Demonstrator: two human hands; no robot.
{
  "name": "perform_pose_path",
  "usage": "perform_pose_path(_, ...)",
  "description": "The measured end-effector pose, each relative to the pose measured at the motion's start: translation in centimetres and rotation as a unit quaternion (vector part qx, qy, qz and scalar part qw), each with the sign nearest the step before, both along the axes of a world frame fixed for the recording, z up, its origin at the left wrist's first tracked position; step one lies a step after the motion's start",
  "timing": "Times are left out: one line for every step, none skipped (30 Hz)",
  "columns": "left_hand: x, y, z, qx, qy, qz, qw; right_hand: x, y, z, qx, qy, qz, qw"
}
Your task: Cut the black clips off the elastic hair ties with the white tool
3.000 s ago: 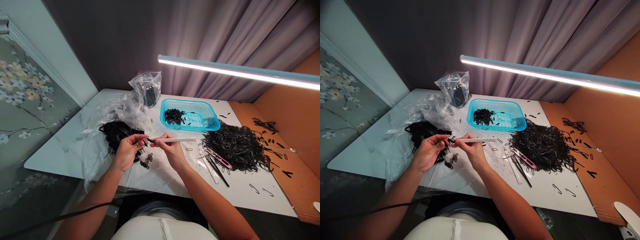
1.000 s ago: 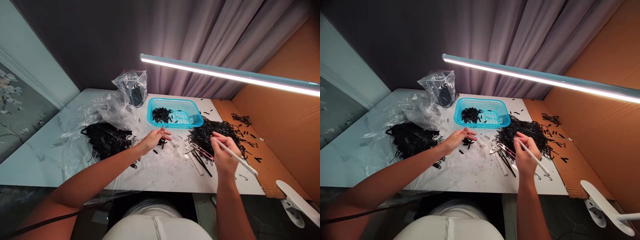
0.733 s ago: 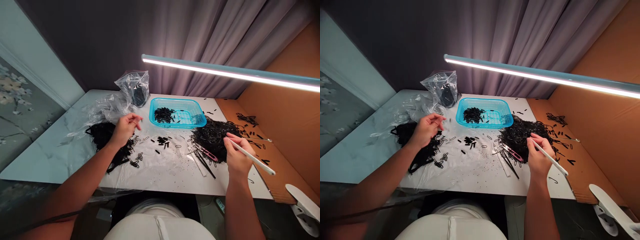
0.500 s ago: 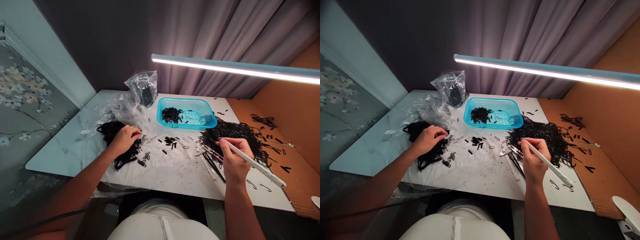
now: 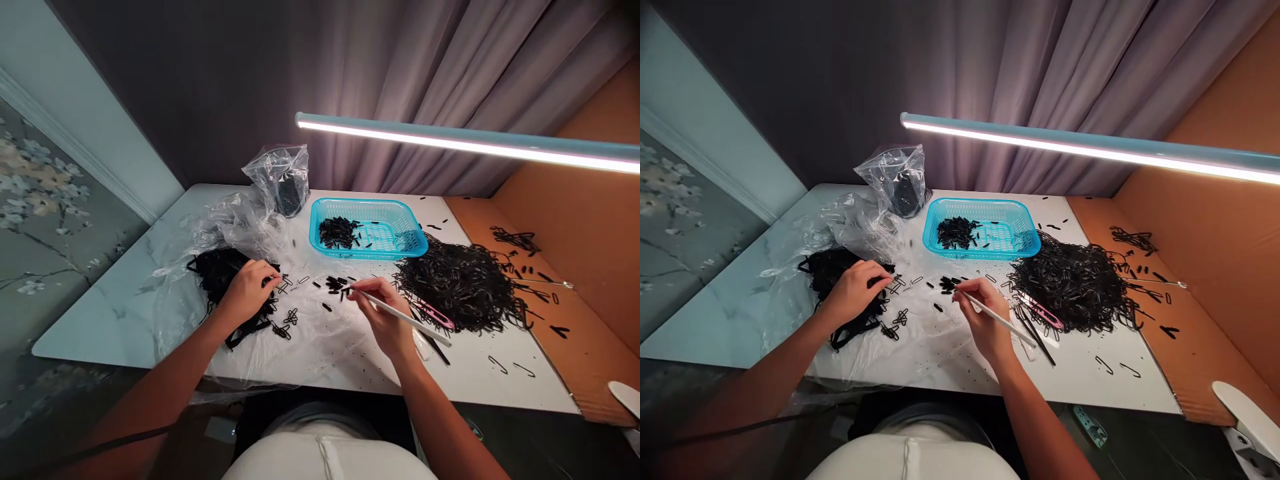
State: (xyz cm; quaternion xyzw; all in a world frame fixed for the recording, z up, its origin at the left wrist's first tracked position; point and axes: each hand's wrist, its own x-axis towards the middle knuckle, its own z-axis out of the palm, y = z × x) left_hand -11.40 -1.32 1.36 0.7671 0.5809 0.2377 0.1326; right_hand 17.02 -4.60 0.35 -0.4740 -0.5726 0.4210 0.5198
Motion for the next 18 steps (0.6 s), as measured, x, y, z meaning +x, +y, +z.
perform_pose_path(0.0, -0.2, 0.2, -0.019, -0.062, 0.01, 0.998, -0.5, -0.1, 0.0, -0.01, 0.033, 0.023, 0.999)
perform_pose_path(0.0, -0.5, 0.4, -0.048, -0.128, 0.02, 0.99, -1.1, -0.1, 0.0, -0.024, 0.064, 0.048, 0.997)
perform_pose_path(0.0, -0.8, 0.6, -0.083, -0.193, 0.031, 0.977, -1.6, -0.2, 0.0, -0.041, 0.089, 0.073, 0.993)
perform_pose_path(0.1, -1.1, 0.8, -0.115, -0.253, 0.044, 0.959, -2.2, -0.3, 0.0, -0.058, 0.109, 0.097, 0.988)
perform_pose_path(0.2, -1.5, 0.9, -0.139, -0.305, 0.057, 0.94, -2.7, -0.3, 0.0, -0.074, 0.125, 0.119, 0.982)
perform_pose_path(0.4, -1.8, 1.0, -0.153, -0.345, 0.069, 0.923, -3.3, -0.3, 0.1, -0.086, 0.139, 0.136, 0.977)
perform_pose_path(0.6, -2.1, 1.1, -0.159, -0.375, 0.079, 0.91, -3.9, -0.4, 0.1, -0.094, 0.152, 0.15, 0.972)
perform_pose_path(0.9, -2.4, 1.2, -0.163, -0.396, 0.086, 0.899, -4.4, -0.4, 0.0, -0.098, 0.165, 0.161, 0.968)
perform_pose_path(1.3, -2.7, 1.2, -0.164, -0.415, 0.09, 0.891, -5.0, -0.4, 0.0, -0.1, 0.177, 0.171, 0.964)
perform_pose_path(1.7, -2.9, 1.3, -0.166, -0.431, 0.092, 0.882, -5.5, -0.3, 0.0, -0.101, 0.185, 0.179, 0.961)
perform_pose_path(2.0, -3.0, 1.3, -0.17, -0.445, 0.092, 0.874, -6.0, -0.3, 0.1, -0.102, 0.187, 0.185, 0.959)
perform_pose_path(2.4, -3.2, 1.4, -0.175, -0.458, 0.091, 0.867, -6.4, -0.4, 0.1, -0.102, 0.184, 0.186, 0.96)
perform_pose_path(2.7, -3.3, 1.4, -0.18, -0.471, 0.091, 0.859, -6.8, -0.4, 0.2, -0.104, 0.18, 0.182, 0.961)
perform_pose_path(3.0, -3.4, 1.5, -0.187, -0.483, 0.09, 0.851, -7.0, -0.4, 0.4, -0.108, 0.177, 0.176, 0.962)
perform_pose_path(3.3, -3.5, 1.5, -0.193, -0.496, 0.089, 0.842, -7.2, -0.5, 0.5, -0.115, 0.178, 0.17, 0.962)
perform_pose_path(3.5, -3.7, 1.5, -0.2, -0.51, 0.088, 0.832, -7.4, -0.5, 0.7, -0.122, 0.185, 0.163, 0.961)
perform_pose_path(3.7, -3.8, 1.5, -0.206, -0.524, 0.087, 0.822, -7.5, -0.6, 0.8, -0.129, 0.196, 0.158, 0.959)
perform_pose_path(3.8, -3.9, 1.5, -0.211, -0.537, 0.086, 0.812, -7.5, -0.7, 0.9, -0.133, 0.206, 0.155, 0.957)
